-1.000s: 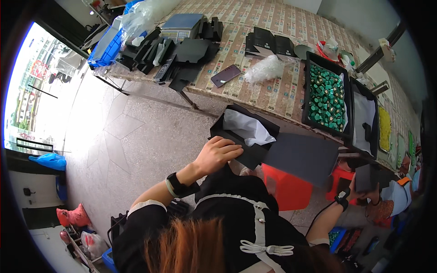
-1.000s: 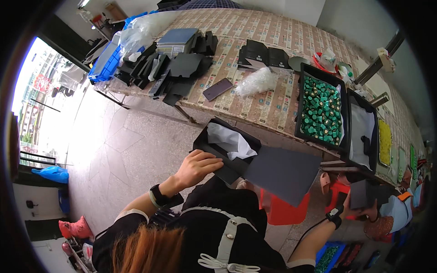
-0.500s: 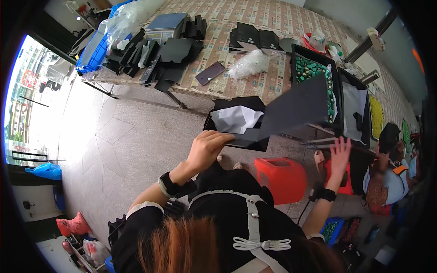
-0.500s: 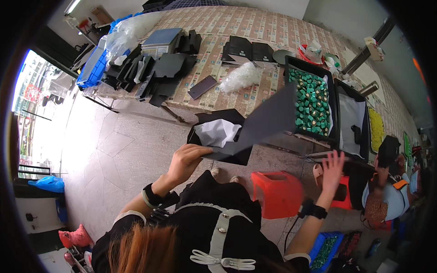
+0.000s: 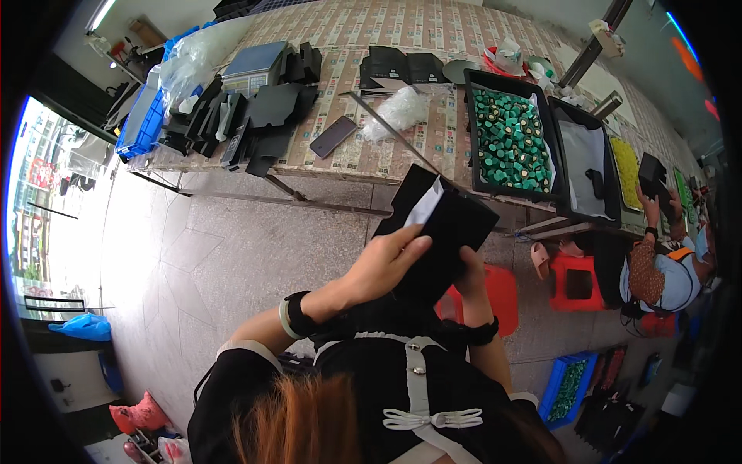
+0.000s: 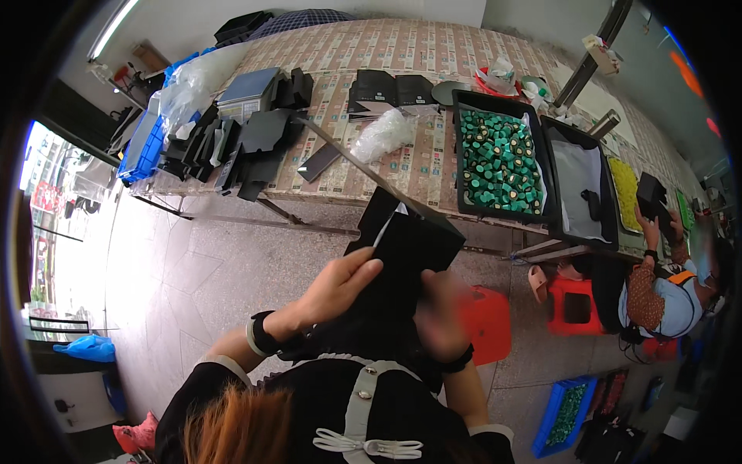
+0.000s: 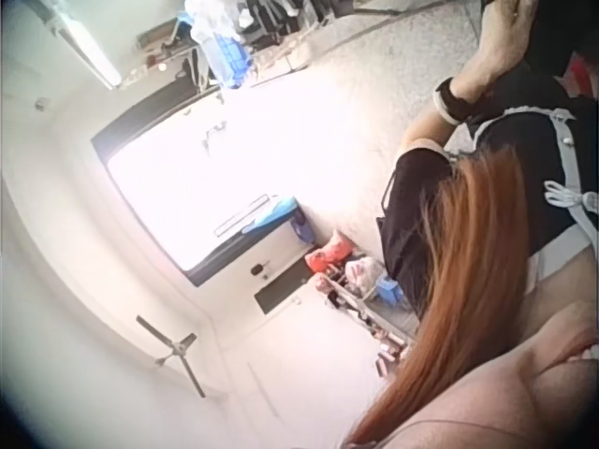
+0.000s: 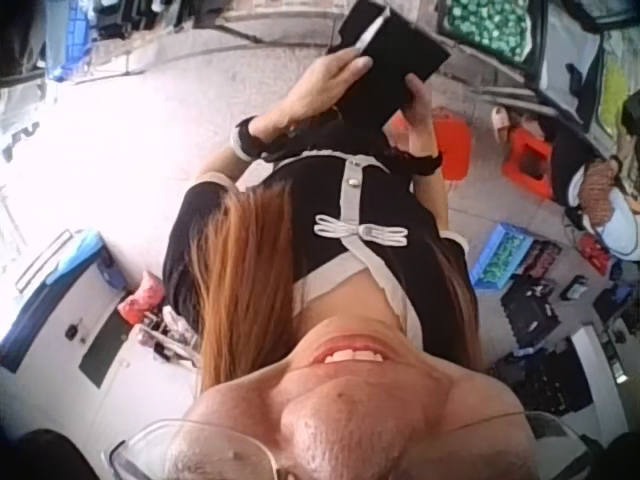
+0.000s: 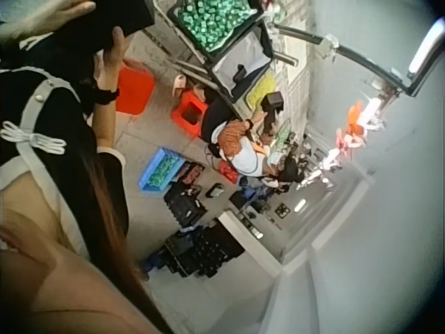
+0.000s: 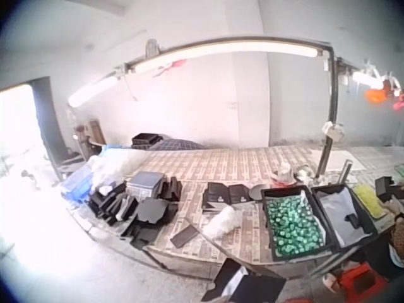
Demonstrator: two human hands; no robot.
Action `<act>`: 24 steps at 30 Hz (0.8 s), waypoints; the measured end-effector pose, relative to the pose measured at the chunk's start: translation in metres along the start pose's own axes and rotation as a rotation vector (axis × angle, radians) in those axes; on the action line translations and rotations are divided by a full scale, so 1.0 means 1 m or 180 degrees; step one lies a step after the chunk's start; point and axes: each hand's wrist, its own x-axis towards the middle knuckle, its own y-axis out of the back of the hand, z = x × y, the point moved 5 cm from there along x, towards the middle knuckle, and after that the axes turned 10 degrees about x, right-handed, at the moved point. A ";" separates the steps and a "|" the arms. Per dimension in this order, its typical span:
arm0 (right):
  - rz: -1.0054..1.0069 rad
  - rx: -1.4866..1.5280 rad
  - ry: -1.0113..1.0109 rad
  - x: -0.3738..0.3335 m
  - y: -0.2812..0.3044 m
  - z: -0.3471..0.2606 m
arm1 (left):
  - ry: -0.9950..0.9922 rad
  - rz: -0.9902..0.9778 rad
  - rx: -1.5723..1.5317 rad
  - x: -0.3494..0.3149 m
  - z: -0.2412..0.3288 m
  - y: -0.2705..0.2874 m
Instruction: The person assembles black cardboard boxes by folding and tucking the flaps into place. They handle the boxes one at a time, moving between different tables in a workshop environment where other workers are sorting green items. The person completes the assembly of several boxes and places them on the table.
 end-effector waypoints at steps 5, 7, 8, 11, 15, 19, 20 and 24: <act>-0.0106 0.0574 -0.0670 -0.001 0.022 0.021 | -0.0579 -0.0783 -0.1776 0.025 -0.042 -0.051; -0.0112 0.0612 -0.0732 -0.003 0.025 0.023 | -0.0787 -0.0637 -0.1660 0.028 -0.051 -0.063; -0.0110 0.0711 -0.0776 -0.005 0.029 0.026 | -0.0517 -0.0797 -0.2021 0.029 -0.063 -0.075; 0.0031 0.0662 -0.0869 -0.014 0.023 0.021 | 0.0462 -0.1285 -0.3381 0.022 -0.069 -0.101; 0.0440 0.0346 -0.0836 -0.022 0.027 0.018 | -0.0228 -0.0875 -0.2823 0.025 -0.070 -0.103; 0.0520 -0.0006 -0.0605 -0.011 0.036 0.025 | 0.0015 -0.0888 -0.3196 0.035 -0.089 -0.098; 0.0471 -0.0201 -0.0409 -0.009 0.030 0.020 | -0.0038 -0.0831 -0.3184 0.037 -0.088 -0.090; 0.0642 -0.0333 -0.0090 0.009 0.008 0.017 | -0.0089 -0.0469 -0.2071 0.046 -0.090 -0.056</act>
